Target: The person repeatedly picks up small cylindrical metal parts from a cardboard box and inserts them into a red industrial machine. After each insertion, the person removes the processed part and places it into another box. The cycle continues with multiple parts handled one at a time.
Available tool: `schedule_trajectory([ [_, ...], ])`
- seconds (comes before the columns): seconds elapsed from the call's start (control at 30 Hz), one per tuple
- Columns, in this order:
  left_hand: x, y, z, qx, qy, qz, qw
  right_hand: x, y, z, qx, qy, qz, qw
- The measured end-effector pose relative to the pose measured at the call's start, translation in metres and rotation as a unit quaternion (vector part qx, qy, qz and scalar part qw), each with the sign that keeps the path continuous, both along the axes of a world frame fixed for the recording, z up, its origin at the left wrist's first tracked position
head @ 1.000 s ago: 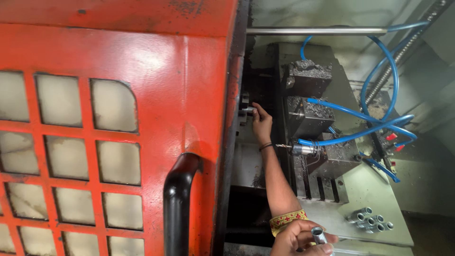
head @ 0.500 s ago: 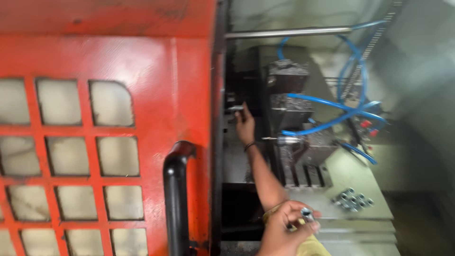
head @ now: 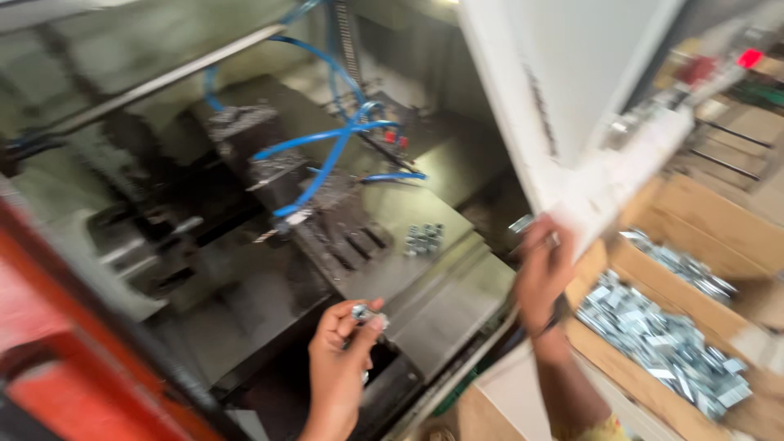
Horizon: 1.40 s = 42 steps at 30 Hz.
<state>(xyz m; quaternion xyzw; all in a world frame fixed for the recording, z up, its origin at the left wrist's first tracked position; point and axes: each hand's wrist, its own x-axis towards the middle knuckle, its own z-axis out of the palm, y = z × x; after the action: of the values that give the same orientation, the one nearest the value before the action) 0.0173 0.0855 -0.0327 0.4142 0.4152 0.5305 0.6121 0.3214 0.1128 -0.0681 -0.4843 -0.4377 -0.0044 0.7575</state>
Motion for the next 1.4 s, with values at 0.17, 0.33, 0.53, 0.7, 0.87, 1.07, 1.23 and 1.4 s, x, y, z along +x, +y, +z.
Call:
schedule_trajectory([
  [0.17, 0.007, -0.002, -0.017, -0.09, 0.018, -0.039, 0.995, 0.199, 0.055, 0.057, -0.008, -0.13, -0.222, 0.966],
  [0.33, 0.013, 0.009, -0.038, -0.056, 0.026, -0.029, 0.998, 0.26, 0.091, 0.061, -0.082, -0.163, -0.192, 0.964],
  [0.53, 0.013, 0.009, -0.059, -0.08, 0.036, -0.078, 0.993, 0.35, -0.004, 0.073, -0.4, -0.18, -0.142, 0.888],
  [0.7, 0.021, 0.011, -0.051, -0.074, 0.072, -0.09, 0.991, 0.337, -0.043, 0.068, -0.223, -0.116, -0.116, 0.961],
  [0.87, 0.026, 0.007, -0.029, -0.048, 0.054, -0.102, 0.992, 0.215, -0.062, 0.081, -0.193, -0.08, -0.071, 0.975],
  [1.07, 0.019, -0.002, -0.007, -0.046, 0.101, -0.111, 0.988, 0.045, -0.034, 0.087, -0.13, -0.256, 0.175, 0.942],
  [1.23, 0.012, 0.002, -0.003, 0.032, 0.054, -0.087, 0.994, -0.055, -0.003, 0.033, -0.219, 0.07, 0.431, 0.872],
  [1.4, 0.003, 0.011, -0.003, -0.008, 0.0, -0.049, 0.999, -0.09, 0.013, -0.009, -0.162, -0.139, 0.538, 0.815],
])
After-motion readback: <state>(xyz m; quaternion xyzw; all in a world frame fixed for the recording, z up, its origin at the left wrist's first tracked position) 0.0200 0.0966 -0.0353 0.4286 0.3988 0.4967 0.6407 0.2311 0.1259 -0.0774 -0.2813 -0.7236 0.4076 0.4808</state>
